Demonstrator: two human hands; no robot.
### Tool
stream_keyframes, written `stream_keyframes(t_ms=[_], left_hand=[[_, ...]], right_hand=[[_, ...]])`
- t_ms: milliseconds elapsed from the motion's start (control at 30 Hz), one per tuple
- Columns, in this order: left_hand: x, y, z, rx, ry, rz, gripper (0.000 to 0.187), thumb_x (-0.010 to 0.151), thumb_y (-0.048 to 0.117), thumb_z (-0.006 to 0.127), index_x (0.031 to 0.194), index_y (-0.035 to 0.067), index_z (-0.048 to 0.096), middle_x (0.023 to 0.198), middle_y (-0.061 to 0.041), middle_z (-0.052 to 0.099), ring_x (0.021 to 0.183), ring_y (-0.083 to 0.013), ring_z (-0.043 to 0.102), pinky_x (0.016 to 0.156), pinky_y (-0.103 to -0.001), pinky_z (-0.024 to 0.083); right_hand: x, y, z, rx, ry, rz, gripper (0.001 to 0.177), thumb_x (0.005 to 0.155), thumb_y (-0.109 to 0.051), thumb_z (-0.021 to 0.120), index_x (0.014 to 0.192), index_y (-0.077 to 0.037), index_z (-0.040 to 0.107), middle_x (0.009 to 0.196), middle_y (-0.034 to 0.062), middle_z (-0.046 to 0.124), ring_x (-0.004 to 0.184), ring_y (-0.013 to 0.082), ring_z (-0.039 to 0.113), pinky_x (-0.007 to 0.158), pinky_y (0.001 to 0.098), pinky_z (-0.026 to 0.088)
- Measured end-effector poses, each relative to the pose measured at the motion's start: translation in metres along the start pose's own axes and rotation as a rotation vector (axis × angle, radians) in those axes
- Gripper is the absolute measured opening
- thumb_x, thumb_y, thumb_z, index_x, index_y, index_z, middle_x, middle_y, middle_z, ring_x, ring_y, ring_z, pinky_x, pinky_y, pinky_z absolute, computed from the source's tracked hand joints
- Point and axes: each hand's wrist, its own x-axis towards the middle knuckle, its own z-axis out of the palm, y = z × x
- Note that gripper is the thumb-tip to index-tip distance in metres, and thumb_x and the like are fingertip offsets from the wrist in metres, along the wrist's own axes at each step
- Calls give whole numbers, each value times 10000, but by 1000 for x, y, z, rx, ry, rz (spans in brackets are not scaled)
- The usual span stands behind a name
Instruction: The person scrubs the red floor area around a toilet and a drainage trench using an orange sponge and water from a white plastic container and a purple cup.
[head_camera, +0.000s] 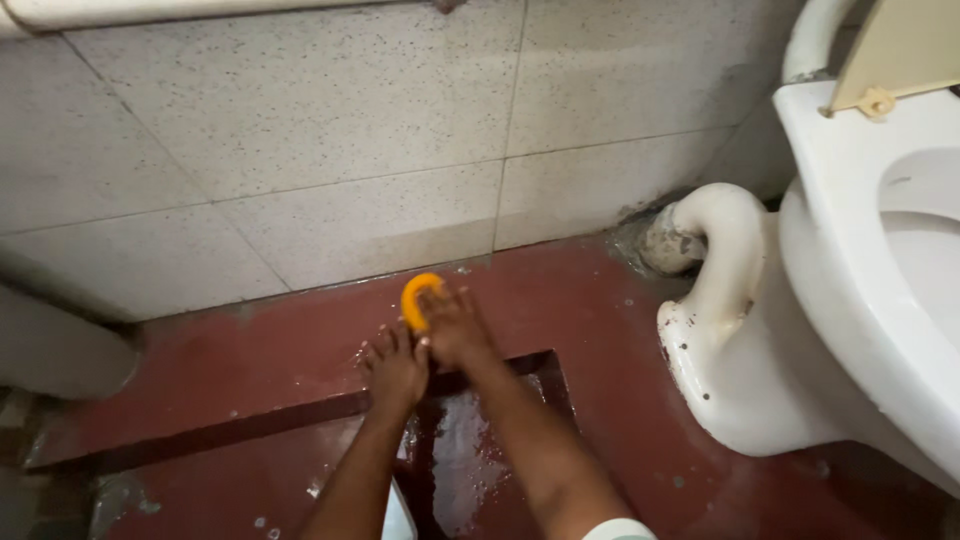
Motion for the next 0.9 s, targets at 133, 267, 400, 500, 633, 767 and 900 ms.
stream_keyframes(t_ms=[133,267,400,500,633,767,900], left_hand=[[-5,34,17,169,-27,50,756,989,590,425,1625,252,196,1694,-254,54,1508,-563,61,1174,-681,82],[-5,39,4,166,-78,22,770,979,593,502,1613,249,233,1684,-277,66,1518,-558,93,1183,-703,130],[4,49,8,168,-105,-7,821,957,556,602,1607,178,270,1659,-341,101,1495,-591,145,1132,-758,211],[12,51,8,123,-135,-33,852,931,526,666,1599,152,294,1659,-348,114,1483,-618,166,1123,-756,255],[17,49,8,89,-149,-25,863,919,508,694,1595,139,303,1653,-360,108,1471,-632,163,1114,-749,275],[18,39,19,37,-105,12,852,921,528,677,1591,155,303,1656,-347,103,1486,-620,142,1145,-742,240],[19,37,23,29,-118,24,852,941,534,652,1600,149,272,1652,-355,77,1482,-623,115,1150,-740,211]], right_hand=[[-37,65,-26,91,157,169,728,980,-478,455,1618,-204,238,1662,86,235,1529,346,131,1218,581,20],[-70,141,-22,-182,71,447,606,1020,-364,437,1576,-144,344,1644,147,291,1515,429,194,1204,636,92],[-128,221,16,-212,211,485,598,970,-276,474,1527,-70,412,1567,224,372,1438,446,324,1178,611,207],[-186,247,44,-321,388,368,593,932,-211,502,1491,-16,463,1509,281,432,1381,459,422,1158,592,292],[-284,189,52,-167,532,311,538,958,-273,551,1443,-45,506,1454,302,493,1331,501,495,1132,570,363],[-382,112,45,-223,294,594,763,884,-516,569,1499,-78,461,1508,287,440,1363,463,430,1119,615,335],[-412,101,47,-166,447,555,766,905,-532,534,1476,-29,442,1515,319,378,1402,492,359,1121,619,277]])
